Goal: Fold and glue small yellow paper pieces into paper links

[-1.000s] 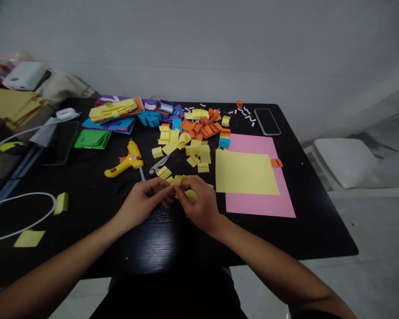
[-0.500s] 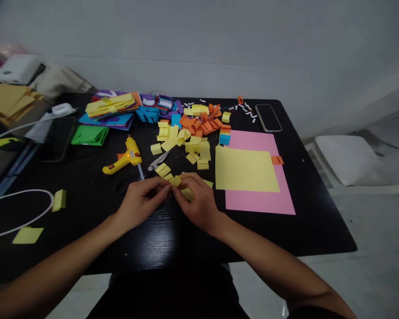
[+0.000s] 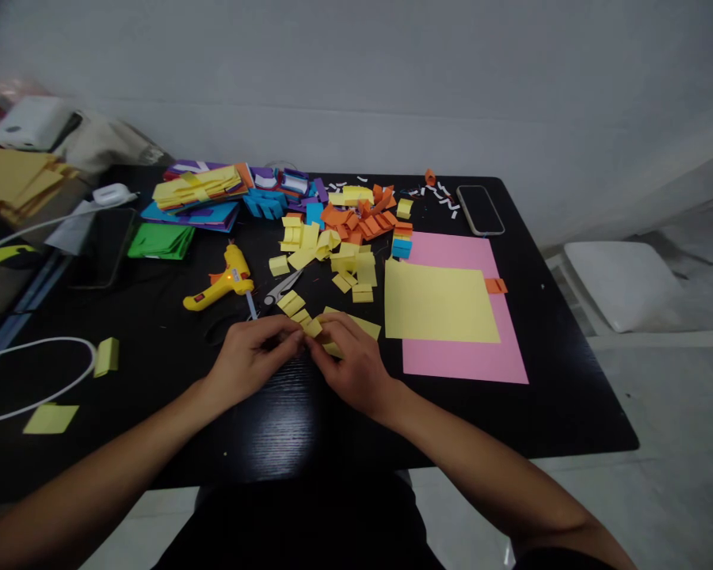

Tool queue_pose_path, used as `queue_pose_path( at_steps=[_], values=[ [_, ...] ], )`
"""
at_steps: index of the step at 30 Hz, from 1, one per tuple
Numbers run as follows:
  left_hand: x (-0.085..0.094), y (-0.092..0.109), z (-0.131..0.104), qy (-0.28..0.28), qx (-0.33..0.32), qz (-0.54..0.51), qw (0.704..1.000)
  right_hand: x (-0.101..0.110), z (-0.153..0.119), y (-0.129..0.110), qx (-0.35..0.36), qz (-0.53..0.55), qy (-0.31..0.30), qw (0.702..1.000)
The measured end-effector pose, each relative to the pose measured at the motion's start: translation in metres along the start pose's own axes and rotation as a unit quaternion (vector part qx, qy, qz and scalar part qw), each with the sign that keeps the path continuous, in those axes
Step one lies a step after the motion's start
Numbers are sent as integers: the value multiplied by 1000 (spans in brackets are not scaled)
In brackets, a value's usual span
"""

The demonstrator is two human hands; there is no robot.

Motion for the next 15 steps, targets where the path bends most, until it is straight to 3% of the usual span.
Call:
queue_pose_path(
  at_steps=[15],
  values=[
    [3,2,1,4,46,-23,999,7,0,-9,35,24,39,998]
  ],
)
Point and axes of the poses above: each hand's wrist, its own z-axis towards the middle knuckle, its own x-axis out of the back of the hand, y = z × x, the point moved 8 cm from there along z, towards the middle knuckle, and after that the axes turned 7 degrees about z, right-handed, at the moved point
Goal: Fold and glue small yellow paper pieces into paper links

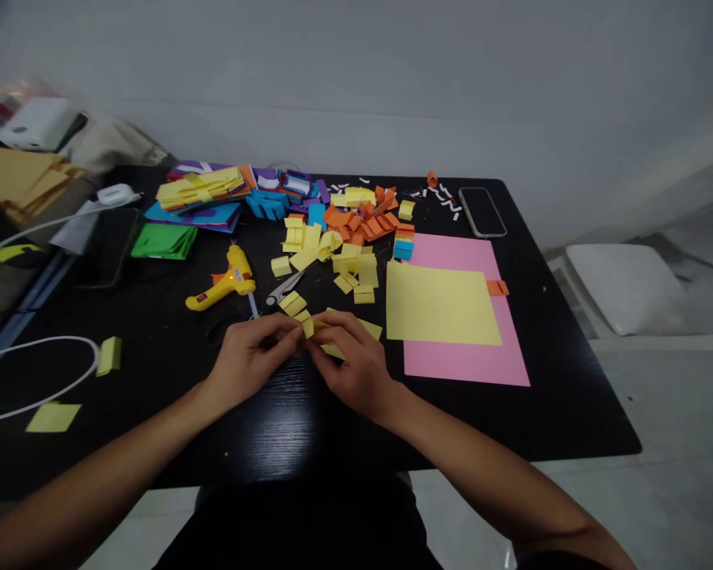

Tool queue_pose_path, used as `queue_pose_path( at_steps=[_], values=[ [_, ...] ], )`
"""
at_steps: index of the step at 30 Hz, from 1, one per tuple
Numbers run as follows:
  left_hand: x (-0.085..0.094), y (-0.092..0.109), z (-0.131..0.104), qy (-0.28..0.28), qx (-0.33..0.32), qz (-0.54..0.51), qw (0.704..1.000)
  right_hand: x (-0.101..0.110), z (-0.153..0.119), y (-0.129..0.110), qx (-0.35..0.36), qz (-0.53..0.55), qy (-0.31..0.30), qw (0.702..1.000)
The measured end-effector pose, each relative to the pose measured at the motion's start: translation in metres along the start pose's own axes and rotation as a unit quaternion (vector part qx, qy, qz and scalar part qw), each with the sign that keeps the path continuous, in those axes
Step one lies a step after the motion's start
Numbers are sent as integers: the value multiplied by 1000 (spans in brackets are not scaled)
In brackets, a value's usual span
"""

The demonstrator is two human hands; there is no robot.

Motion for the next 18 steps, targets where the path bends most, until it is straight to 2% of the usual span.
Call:
queue_pose_path(
  at_steps=[12,15,18],
  values=[
    [-9,-10,0,-21,85,-137,987,1,1,-8,51,-51,-15,997],
    [-9,-12,0,-15,82,-153,985,0,2,-7,41,-46,-18,998],
    [-8,-8,0,-16,48,-117,992,-1,2,-4,23,-36,-26,999]
  ],
)
Point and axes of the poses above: each hand's wrist, its own z-axis towards the middle knuckle, its own x-axis out of the back of the hand, y = z × x, the point moved 8 cm from there along z, towards the middle knuckle, and after that the axes turned 7 degrees about z, right-handed, at the moved point
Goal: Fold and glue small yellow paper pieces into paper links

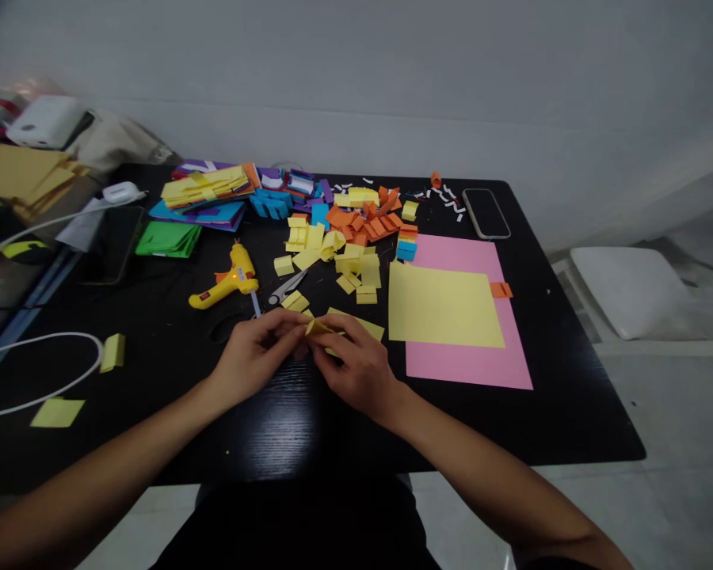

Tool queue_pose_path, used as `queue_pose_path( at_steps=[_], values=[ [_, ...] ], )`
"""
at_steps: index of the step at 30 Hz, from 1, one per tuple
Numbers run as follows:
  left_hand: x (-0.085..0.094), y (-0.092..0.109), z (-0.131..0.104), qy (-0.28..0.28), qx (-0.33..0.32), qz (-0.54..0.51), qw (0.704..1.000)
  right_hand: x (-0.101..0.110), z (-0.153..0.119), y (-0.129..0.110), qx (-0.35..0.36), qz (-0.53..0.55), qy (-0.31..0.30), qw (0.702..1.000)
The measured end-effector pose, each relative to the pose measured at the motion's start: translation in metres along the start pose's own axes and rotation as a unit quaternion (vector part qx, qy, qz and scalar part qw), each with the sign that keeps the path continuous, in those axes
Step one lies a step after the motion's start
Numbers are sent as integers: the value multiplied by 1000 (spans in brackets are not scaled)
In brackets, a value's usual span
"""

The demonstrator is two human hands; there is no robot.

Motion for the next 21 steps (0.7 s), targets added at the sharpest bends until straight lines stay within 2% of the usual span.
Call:
queue_pose_path(
  at_steps=[6,12,16,21],
  values=[
    [2,11,-2,17,-67,98,993,-2,-2,4,-11,-8,-10,1000],
    [5,14,-2,34,-80,139,986,-3,-3,5,-12,-8,-2,1000],
    [7,11,-2,44,-74,132,988,-3,-3,6,-23,1,7,1000],
    [7,8,-3,47,-60,131,988,-5,-10,17,-111,68,24,991]
  ],
)
Point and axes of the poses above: each hand's wrist, its own z-axis towards the middle knuckle, its own x-axis out of the back of the hand, y = z × x, the point moved 8 cm from there along z, towards the middle knuckle, and after that the axes turned 7 degrees about z, right-handed, at the moved point
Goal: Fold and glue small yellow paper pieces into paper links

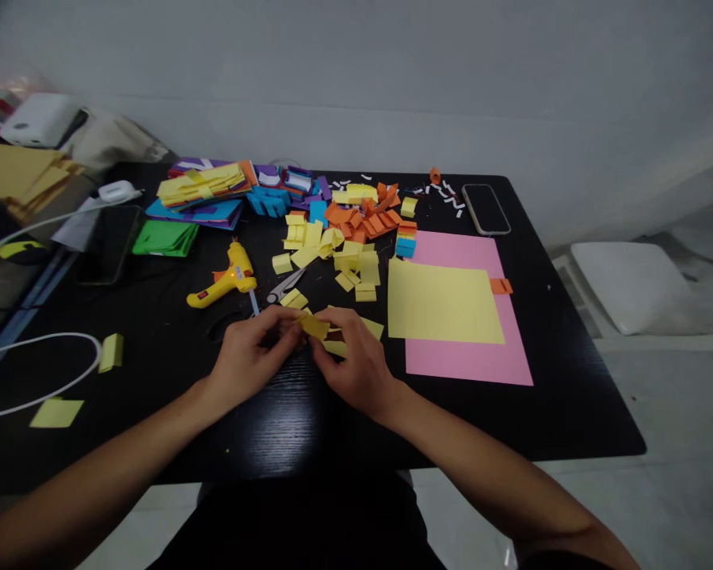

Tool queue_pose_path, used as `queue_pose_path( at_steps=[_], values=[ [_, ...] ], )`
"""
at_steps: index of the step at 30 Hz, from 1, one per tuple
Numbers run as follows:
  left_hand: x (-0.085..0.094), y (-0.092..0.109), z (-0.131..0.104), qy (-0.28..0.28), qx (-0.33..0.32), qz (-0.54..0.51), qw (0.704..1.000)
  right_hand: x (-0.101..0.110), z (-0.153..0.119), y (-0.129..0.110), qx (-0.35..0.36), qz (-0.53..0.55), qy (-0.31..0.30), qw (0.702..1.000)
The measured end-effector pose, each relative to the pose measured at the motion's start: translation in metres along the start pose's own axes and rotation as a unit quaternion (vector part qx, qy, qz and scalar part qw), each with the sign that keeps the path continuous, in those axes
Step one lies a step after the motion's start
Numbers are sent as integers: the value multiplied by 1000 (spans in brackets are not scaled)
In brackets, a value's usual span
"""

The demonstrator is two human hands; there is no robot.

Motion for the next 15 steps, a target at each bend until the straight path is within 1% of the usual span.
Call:
queue_pose_path(
  at_steps=[4,7,10,13,15],
  values=[
    [2,4,0,3,-11,16,1000,-1,-1,12,-81,62,7,995],
    [3,6,-1,11,-26,43,999,-5,0,21,-138,99,-13,985],
    [3,9,-2,17,-49,71,996,-10,0,30,-199,161,-38,966],
    [1,12,-3,19,-71,86,994,-14,-2,33,-233,204,-52,949],
    [0,13,-4,14,-79,90,993,-15,-2,33,-238,205,-52,948]
  ],
)
Point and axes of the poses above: each hand's wrist, its own z-axis towards the middle knuckle, its own x-axis out of the back of the hand, y = z × x, the point moved 8 cm from there along z, towards the middle knuckle, and after that the axes turned 7 degrees about z, right-handed, at the moved point
